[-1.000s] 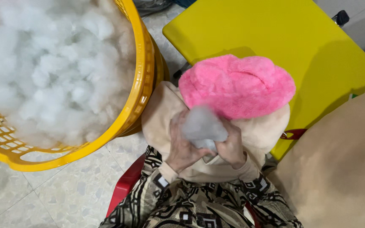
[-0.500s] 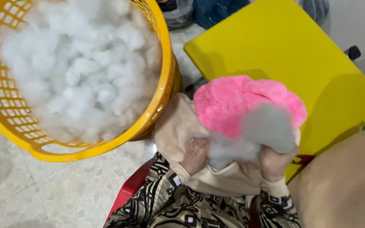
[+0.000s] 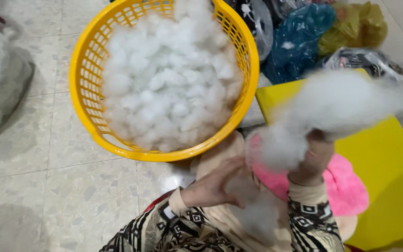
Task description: The person repeatedly takes handfuls of white synthetic filling from a yellow basket and stuffs them into the opening of a plush toy shell. The person uses both hands to push the filling inside and adjust the toy's shape.
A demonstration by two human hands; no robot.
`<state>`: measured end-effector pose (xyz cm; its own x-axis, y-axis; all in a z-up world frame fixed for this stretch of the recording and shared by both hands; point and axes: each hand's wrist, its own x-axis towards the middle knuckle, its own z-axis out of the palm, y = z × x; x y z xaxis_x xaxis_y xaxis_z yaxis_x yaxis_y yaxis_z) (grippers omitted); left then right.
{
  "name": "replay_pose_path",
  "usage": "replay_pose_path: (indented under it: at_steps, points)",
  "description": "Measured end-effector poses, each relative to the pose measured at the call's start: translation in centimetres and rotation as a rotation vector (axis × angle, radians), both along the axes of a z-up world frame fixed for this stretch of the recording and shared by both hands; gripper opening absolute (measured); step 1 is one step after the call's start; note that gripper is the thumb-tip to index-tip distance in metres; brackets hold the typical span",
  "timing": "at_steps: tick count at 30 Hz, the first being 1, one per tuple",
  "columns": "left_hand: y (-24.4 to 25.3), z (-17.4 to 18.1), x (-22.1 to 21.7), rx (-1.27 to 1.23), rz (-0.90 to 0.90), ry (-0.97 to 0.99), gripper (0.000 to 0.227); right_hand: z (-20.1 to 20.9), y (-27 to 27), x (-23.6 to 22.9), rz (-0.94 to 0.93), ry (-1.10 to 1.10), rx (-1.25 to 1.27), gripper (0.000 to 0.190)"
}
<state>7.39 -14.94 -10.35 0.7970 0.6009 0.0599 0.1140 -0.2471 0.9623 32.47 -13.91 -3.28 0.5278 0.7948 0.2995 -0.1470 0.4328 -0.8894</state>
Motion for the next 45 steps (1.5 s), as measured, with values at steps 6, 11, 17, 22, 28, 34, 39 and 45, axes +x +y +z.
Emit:
replay_pose_path:
  at_steps: [6,11,17,22,28,34,39,45]
  points:
    - [5.9,4.7,-5.0,-0.582,0.348,-0.99,0.128,-2.7,8.5,-10.4,0.41,0.039,-0.086,0.048]
    - [11.0,4.2,-5.9,0.066,0.687,-0.705,0.109,-2.7,9.4,-16.3,0.408,-0.938,-0.035,0.098]
    - [13.9,1.7,-7.2,-0.349,0.848,-0.808,0.073,0.3,9.8,-16.1,0.402,-0.767,-0.006,0.11]
    - [13.1,0.4,-7.2,-0.704,0.47,-0.935,0.085,1.1,11.2,-17.8,0.55,-0.888,0.117,0.092]
    - [12.6,2.5,-8.2,0.3,0.998,-0.564,0.073,0.5,12.4,-16.7,0.404,-0.743,-0.044,0.054]
    - [13.0,5.7,-8.8,0.675,1.062,-0.206,0.018,0.0,11.7,-17.1,0.521,-0.652,-0.113,0.029]
    - [13.5,7.2,-9.7,0.78,1.111,-0.232,0.01,-0.9,11.3,-16.2,0.557,-0.762,-0.096,0.019]
    - [18.2,11.6,-16.9,0.594,1.428,-0.634,0.016,-0.9,11.8,-10.6,0.404,-0.569,-0.451,0.021]
